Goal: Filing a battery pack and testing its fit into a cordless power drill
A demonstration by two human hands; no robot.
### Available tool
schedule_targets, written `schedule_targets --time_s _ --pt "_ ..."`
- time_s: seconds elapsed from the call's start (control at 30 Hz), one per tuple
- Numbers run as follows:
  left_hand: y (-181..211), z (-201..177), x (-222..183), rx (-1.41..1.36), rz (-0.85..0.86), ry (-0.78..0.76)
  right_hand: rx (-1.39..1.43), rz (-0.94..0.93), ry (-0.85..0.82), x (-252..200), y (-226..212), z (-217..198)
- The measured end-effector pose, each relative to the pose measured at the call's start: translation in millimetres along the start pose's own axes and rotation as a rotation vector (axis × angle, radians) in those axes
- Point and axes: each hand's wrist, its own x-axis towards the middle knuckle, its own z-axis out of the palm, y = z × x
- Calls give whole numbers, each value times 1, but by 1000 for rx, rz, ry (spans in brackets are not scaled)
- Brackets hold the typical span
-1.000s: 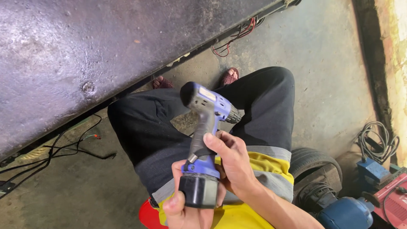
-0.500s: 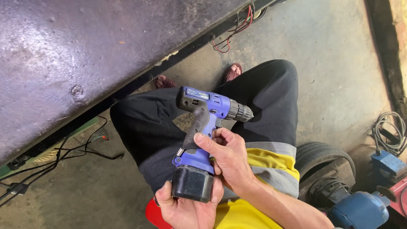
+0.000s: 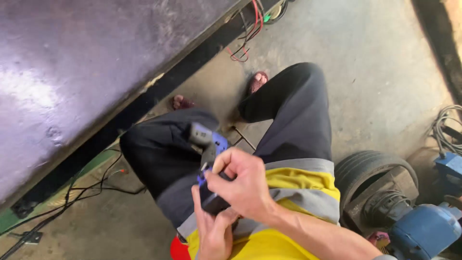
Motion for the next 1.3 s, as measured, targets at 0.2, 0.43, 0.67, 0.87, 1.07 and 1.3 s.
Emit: schedule_targets --time_s 0.2,0.43,0.67,0.87,1.07,1.3 --pt "2 -31 15 -217 105 21 143 -54 -261 -9 19 4" --pt "6 -50 -12 -469 14 -225 -258 -563 -99 38 -13 -43" --pt "-1 -50 -30 -1000 -512 -484 -242 -439 228 29 -11 -88" --pt "-24 -33 -26 -968 -529 -236 -123 -172 123 -1 17 -106" --pt "-27 -32 -28 -910 -511 -131 -195 -286 -361 9 58 -115" --pt "-5 -10 -38 -955 -531 -328 848 83 -646 26 65 -92"
